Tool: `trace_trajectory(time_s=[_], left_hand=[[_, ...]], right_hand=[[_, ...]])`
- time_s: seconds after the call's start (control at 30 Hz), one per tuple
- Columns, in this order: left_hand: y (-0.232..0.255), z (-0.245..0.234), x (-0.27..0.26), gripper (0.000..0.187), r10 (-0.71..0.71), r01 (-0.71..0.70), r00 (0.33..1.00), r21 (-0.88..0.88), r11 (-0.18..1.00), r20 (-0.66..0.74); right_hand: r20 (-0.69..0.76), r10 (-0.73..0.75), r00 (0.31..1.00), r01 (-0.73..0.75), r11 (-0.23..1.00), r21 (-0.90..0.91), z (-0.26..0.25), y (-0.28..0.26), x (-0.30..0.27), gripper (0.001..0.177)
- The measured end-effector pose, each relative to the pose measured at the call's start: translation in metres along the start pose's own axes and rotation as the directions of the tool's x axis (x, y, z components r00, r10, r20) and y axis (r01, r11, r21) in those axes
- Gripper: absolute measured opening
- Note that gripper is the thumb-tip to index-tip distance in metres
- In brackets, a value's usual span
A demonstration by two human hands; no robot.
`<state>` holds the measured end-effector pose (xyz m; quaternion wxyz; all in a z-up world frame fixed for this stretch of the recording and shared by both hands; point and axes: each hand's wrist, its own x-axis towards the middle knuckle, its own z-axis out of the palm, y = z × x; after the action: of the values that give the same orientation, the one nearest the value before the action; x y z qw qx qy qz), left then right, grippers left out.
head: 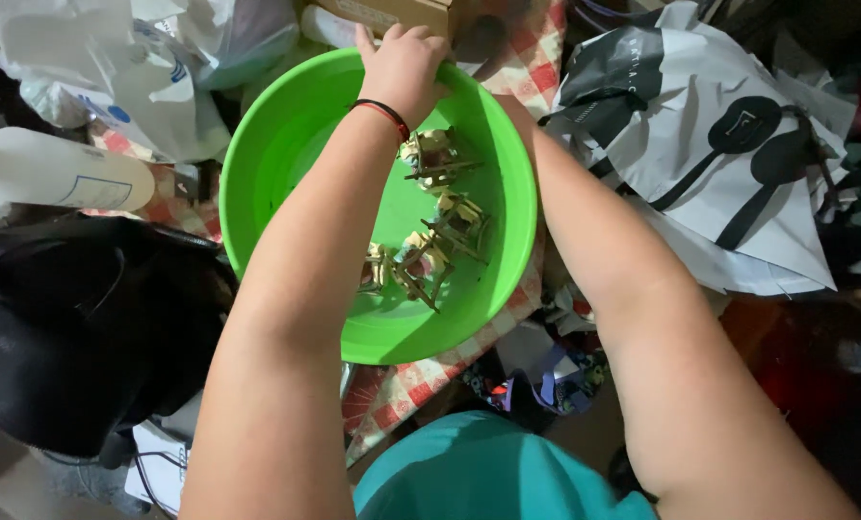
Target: Unpacking dental models from plastic bags, inspecting them, and sorting metal components into a green bowl.
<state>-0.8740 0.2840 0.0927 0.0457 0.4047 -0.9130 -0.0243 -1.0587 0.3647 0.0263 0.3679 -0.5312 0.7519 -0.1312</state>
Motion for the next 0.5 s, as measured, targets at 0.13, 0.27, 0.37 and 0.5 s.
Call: trace_trajectory(time_s=[0.13, 0.27, 0.37, 0.5], left_hand=[[-0.003, 0.003, 0.000, 0.043, 0.005, -0.006, 1.000, -0.023, 1.000, -0.014], [-0.006, 0.006, 0.000, 0.043, -0.001, 0.002, 0.999, 0.020, 1.000, -0.047], [-0.003, 0.000, -0.001, 0.042, -0.025, 0.024, 1.000, -0.018, 1.000, -0.019], [-0.002, 0.002, -0.001, 0.040, -0.017, 0.017, 1.000, -0.024, 1.000, 0.002]], right_hand=[[0.007, -0.058, 0.998, 0.058, 0.998, 0.024, -0.012, -0.010, -0.013, 0.049], [0.015, -0.111, 0.994, 0.111, 0.993, 0.049, -0.025, -0.020, -0.033, 0.049], [0.015, -0.150, 0.989, 0.149, 0.987, 0.067, -0.032, -0.019, -0.032, 0.050], [0.022, -0.202, 0.979, 0.200, 0.976, 0.085, -0.034, -0.010, -0.022, 0.053]])
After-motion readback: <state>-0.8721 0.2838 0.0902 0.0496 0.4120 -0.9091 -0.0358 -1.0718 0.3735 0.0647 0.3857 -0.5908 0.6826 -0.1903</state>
